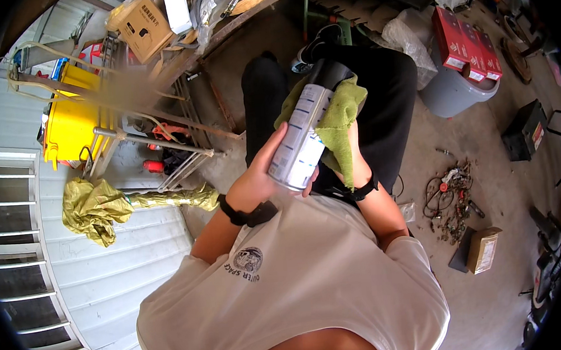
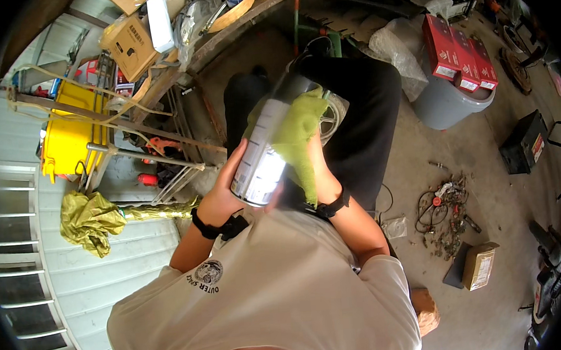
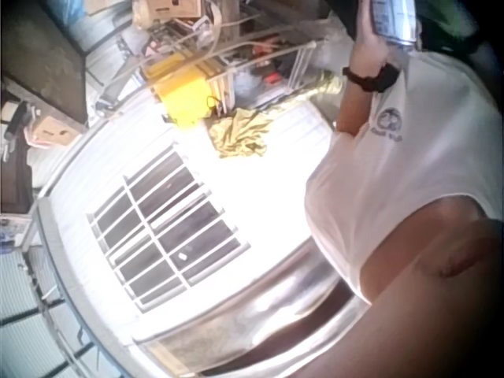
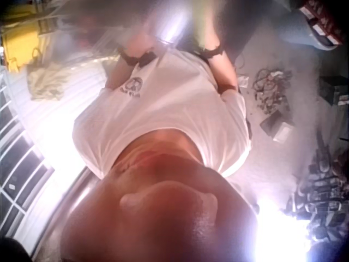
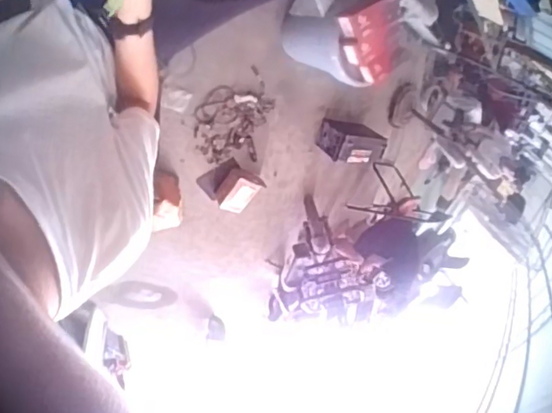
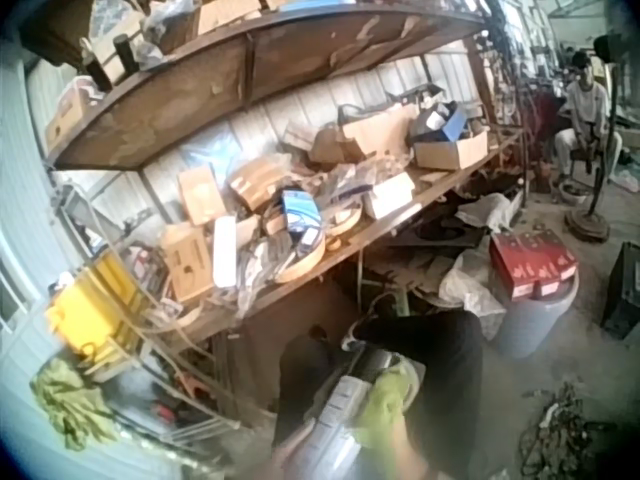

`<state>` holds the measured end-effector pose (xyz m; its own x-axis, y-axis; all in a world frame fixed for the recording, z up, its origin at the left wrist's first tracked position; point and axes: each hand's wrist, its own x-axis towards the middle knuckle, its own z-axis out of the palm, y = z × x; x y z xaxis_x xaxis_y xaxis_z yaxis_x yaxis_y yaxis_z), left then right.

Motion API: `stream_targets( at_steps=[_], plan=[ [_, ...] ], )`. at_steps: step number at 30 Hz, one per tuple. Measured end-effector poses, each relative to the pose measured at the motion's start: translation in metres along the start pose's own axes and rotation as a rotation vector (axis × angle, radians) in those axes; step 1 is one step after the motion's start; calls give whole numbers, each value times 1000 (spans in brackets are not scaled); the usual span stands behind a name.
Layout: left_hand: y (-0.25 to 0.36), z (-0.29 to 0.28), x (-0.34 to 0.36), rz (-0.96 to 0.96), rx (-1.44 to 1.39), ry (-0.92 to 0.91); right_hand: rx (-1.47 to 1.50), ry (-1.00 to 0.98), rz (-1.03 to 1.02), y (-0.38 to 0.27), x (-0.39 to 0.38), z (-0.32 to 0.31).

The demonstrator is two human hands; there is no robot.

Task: The person cleans metal rods by wiping them with a cloth, applying a spray cleaner to the cloth, and rubbing the rods until they are wiped down.

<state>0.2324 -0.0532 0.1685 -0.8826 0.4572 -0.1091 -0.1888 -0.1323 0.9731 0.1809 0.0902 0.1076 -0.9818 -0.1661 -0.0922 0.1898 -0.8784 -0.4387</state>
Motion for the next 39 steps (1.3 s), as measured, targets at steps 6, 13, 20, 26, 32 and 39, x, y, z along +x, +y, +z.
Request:
stream_targets(
  at_steps=[6,13,20,26,32,39],
  plan=[
    [-17,-8,7,-188,-43,10,-120,20,-228,-7,8,-19],
    [-4,-6,13,132,942,220,-58,40,-267,6,7,-23],
    [-18,0,27,154,458,163,-377,-84,-389,3,2,-29],
    [12,5,21,-447,-355,-243,22,-73,-335,-22,-10,-43],
    [2,7,41,-16,590,13,75,244,-318,-46,-11,-25],
    [5,25,45,35,704,-19,-108,89,-535,-43,-11,-26]
  ],
)
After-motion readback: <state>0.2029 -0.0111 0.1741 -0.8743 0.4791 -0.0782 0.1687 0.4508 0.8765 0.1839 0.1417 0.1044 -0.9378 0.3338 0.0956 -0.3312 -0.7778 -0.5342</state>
